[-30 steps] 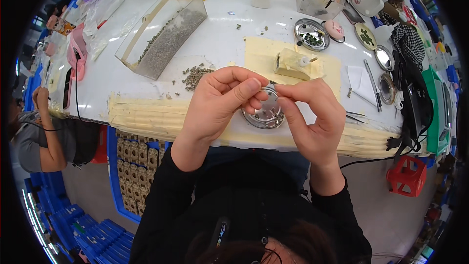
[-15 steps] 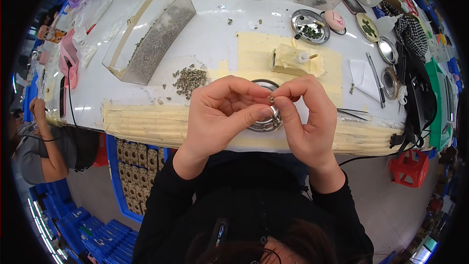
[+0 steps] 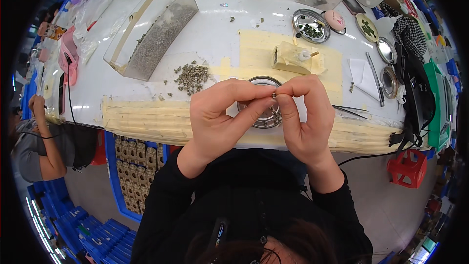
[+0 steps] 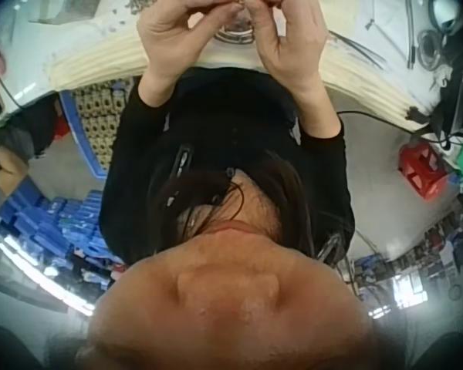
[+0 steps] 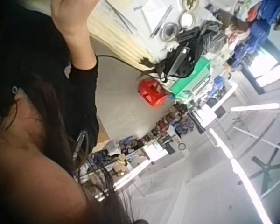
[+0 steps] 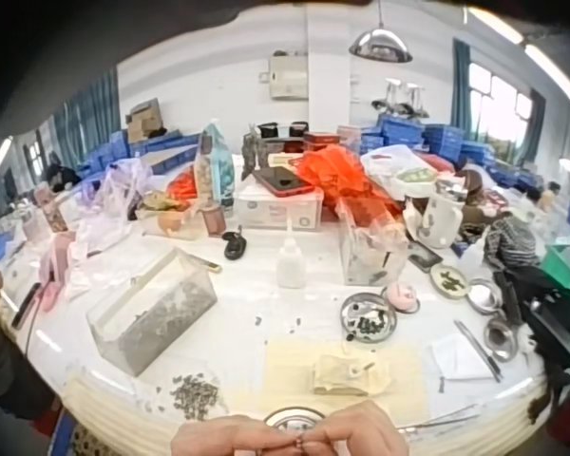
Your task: Assembling small pins or components into a base plate at a factory workbench.
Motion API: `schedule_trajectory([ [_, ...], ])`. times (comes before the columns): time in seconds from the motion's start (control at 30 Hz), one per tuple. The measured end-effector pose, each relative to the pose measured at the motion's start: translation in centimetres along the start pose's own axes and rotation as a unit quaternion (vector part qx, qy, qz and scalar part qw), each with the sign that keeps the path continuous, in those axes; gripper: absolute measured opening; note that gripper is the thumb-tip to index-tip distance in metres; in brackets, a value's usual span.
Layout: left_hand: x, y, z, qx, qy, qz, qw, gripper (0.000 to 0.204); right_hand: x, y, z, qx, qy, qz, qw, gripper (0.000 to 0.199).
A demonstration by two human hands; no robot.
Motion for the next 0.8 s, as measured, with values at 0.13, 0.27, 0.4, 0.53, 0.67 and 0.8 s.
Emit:
schedule_trajectory([
  [0.13, 0.1, -0.1, 0.5, 0.070, -0.072, 0.003, 0.995, 0.023, -0.1, -0.1, 0.1, 0.017, -0.015, -0.005, 1.000, 0.010],
  [0.27, 0.1, -0.3, 0.8, 0.115, -0.107, 0.034, 0.987, 0.023, -0.3, -0.1, 0.1, 0.018, -0.018, -0.011, 1.000, 0.010],
  [0.4, 0.1, -0.4, 1.3, 0.161, -0.152, 0.038, 0.974, 0.025, -0.2, 0.0, 0.2, 0.021, -0.020, -0.007, 1.000, 0.010],
  [0.53, 0.0, -0.6, 1.6, 0.188, -0.171, 0.042, 0.966, 0.027, -0.3, 0.1, 0.3, 0.012, -0.021, -0.004, 1.000, 0.009],
  [0.67, 0.0, -0.9, 1.8, 0.204, -0.182, 0.028, 0.961, 0.023, -0.2, 0.3, 0.2, 0.013, -0.034, 0.007, 0.999, 0.010],
  [0.8, 0.0, -0.8, 1.4, 0.206, -0.167, 0.034, 0.964, 0.025, -0.3, 0.4, 0.3, 0.011, -0.032, 0.008, 0.999, 0.011],
])
Point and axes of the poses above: each hand's wrist, its own x-axis towards the middle knuckle, its own y-axis out of the back of the hand, z = x × y, the point moved 5 cm from there along x, towards the middle knuckle, and after that the axes turned 1 degree about -z, right-handed, at the moved point
